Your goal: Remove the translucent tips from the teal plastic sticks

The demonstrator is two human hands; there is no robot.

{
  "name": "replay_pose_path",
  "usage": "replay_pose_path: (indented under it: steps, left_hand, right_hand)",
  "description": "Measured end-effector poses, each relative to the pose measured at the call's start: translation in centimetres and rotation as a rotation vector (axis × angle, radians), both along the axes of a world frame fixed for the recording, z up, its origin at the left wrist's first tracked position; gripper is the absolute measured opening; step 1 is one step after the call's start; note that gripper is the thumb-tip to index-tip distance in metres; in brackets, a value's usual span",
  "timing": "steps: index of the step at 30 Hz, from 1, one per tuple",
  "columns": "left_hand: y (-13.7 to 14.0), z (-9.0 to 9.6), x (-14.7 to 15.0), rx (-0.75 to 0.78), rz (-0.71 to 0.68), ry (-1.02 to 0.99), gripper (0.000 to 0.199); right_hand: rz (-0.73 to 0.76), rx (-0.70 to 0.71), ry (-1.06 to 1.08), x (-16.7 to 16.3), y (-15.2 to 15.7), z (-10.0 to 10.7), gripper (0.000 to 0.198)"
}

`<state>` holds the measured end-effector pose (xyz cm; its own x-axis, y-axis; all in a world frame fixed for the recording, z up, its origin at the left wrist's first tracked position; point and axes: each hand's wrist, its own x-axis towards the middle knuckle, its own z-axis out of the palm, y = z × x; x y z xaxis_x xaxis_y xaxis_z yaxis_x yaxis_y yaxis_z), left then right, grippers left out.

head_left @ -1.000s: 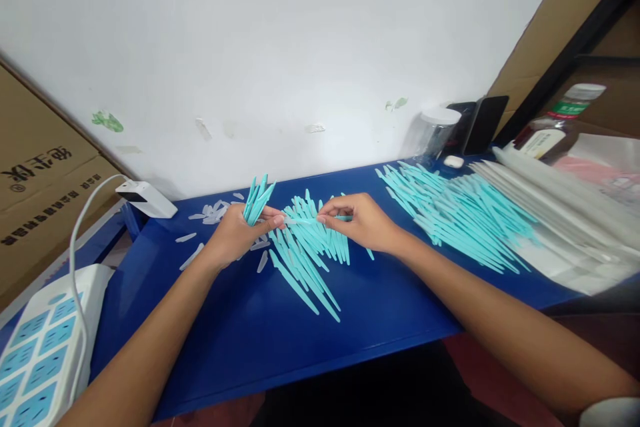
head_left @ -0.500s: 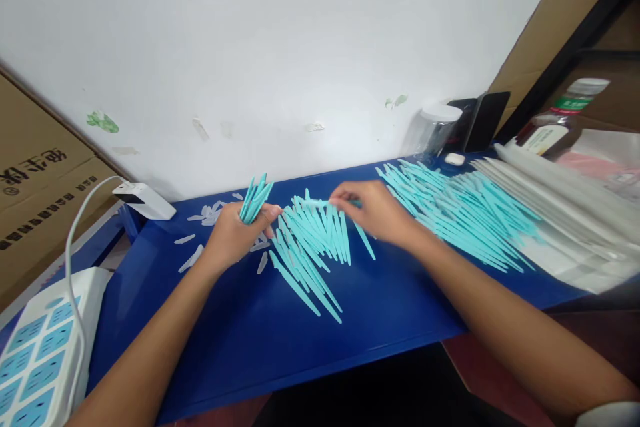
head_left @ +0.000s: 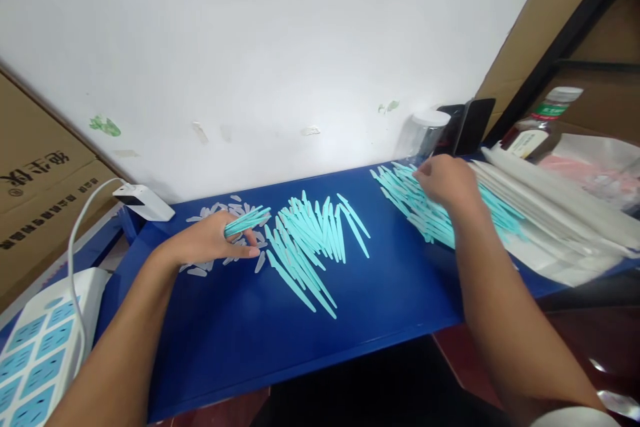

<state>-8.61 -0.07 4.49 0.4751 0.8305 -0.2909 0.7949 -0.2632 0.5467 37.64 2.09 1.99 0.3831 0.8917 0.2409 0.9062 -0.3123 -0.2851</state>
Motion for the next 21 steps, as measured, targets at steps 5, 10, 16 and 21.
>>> replay_pose_path:
  steps: [5,10,16,21]
  left_hand:
    - [-0.3,-0.9,0.8,-0.013,-0.029,0.116,0.033]
    - [-0.3,-1.6,1.2,-0.018,-0.11,0.113,0.026]
    - [-0.4,-0.9,1.5,0.03,-0.099,-0.007,0.029]
    - [-0.3,-1.0,2.2,0.077,0.052,-0.176,0.028]
  right_hand:
    - [0.749,0.036,0.334,-8.3,-2.3,-0.4,0.03]
    - [1.09,-0.132,0.322,-12.8,-4.7,-0.3,0.034]
    - [0.741,-0.192,0.079,-8.5,-2.6,-0.3,0.033]
    - [0.701,-0.428,0.038,-8.1,-2.2,-0.8,0.033]
